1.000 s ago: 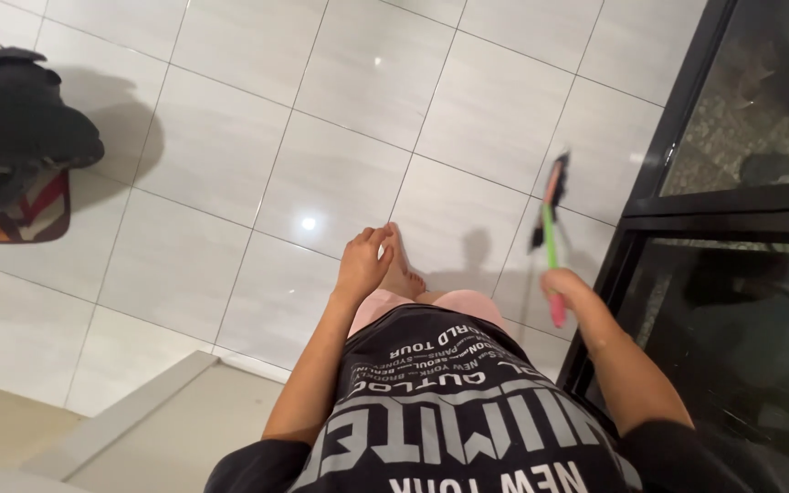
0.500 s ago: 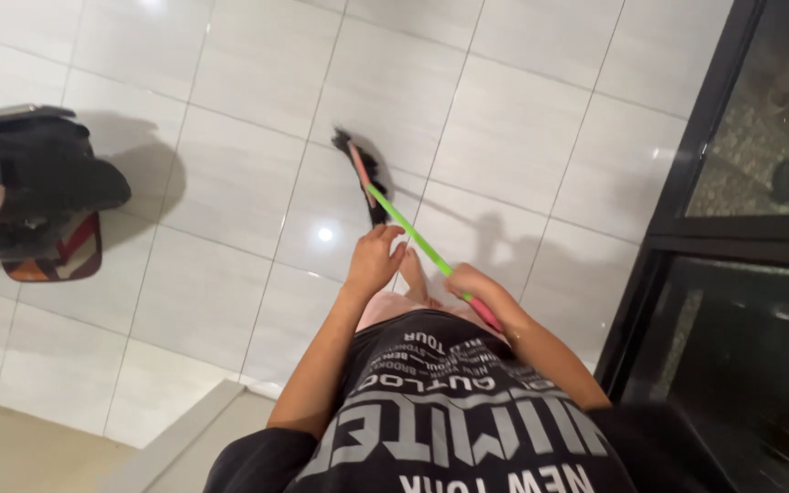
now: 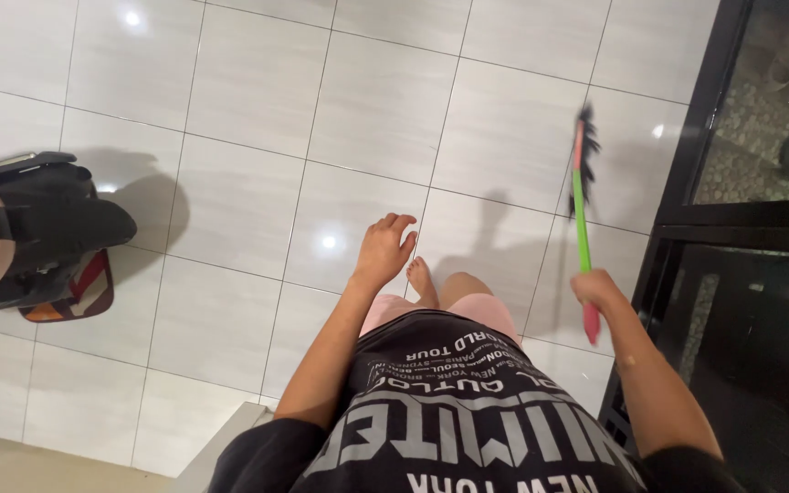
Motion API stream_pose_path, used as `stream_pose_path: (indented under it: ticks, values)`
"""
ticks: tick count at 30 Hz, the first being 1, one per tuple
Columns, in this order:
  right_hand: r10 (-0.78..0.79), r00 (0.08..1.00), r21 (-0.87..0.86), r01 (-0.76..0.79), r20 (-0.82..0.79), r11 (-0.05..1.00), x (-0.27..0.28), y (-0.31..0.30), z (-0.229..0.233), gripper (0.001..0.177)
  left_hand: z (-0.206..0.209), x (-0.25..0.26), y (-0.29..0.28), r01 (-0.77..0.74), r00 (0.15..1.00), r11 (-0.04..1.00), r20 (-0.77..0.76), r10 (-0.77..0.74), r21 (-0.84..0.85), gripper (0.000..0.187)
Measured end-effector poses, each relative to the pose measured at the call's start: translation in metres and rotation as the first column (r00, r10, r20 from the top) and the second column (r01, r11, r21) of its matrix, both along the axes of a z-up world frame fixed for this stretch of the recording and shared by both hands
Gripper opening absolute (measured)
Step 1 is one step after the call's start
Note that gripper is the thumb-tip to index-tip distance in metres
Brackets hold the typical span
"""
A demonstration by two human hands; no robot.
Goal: Sweeping the tiled floor of a room with a broom, moving furniture and checking corners.
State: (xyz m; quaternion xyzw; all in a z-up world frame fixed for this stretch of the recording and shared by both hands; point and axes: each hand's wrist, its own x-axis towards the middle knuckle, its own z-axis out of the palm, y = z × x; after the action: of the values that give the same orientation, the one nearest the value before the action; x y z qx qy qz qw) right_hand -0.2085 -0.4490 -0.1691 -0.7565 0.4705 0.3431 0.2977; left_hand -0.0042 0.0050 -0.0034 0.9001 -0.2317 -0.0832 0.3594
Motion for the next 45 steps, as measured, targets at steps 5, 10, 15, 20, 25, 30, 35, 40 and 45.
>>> stream_pose_path:
  ticks: [5,10,15,20,25,30,35,40,45]
  values:
    - [0.423,0.905,0.174,-0.425,0.051,0.888,0.019,0.035,-0.166,0.020,-0.005,-0.010,0.001,-0.009,0.998,1.000,-0.064,0.010,0.016,0.022]
    - [0.322,0.946,0.348,-0.311,0.028,0.884,0.044,0.177,-0.053,0.027,-0.007,-0.013,-0.010,-0.015,0.997,1.000,-0.079,0.016,0.011,0.022]
    - [0.465,0.881,0.371,-0.461,0.084,0.806,0.118,0.248,0.067,0.025,-0.010,-0.010,-0.023,0.039,0.999,0.999,-0.029,-0.039,-0.003,0.023]
    - [0.156,0.973,0.518,-0.224,0.173,0.826,0.088,0.192,-0.013,0.022,-0.005,0.009,-0.043,0.076,0.997,0.997,-0.026,-0.076,0.021,0.021]
    - [-0.367,0.915,0.605,0.197,0.170,0.771,0.022,0.071,0.052,0.006,-0.005,0.025,-0.078,0.136,0.991,0.991,-0.005,-0.136,0.006,0.020]
    - [-0.246,0.949,0.149,0.218,0.200,0.964,-0.057,-0.077,0.056,0.013,-0.012,0.029,-0.139,0.147,0.988,0.989,-0.050,-0.146,0.018,0.019]
    - [-0.395,0.897,0.262,0.340,0.198,0.903,-0.093,-0.231,-0.017,0.012,-0.009,0.035,-0.214,0.196,0.978,0.980,-0.079,-0.193,0.029,0.019]
    - [0.069,0.989,0.273,-0.103,0.132,0.956,-0.045,-0.241,-0.034,0.012,-0.005,0.041,-0.288,0.211,0.976,0.977,-0.067,-0.209,0.021,0.019]
    - [0.846,0.526,0.281,-0.827,0.083,0.486,-0.011,-0.190,-0.154,0.018,0.003,0.039,-0.343,0.159,0.986,0.987,-0.057,-0.158,0.009,0.020]
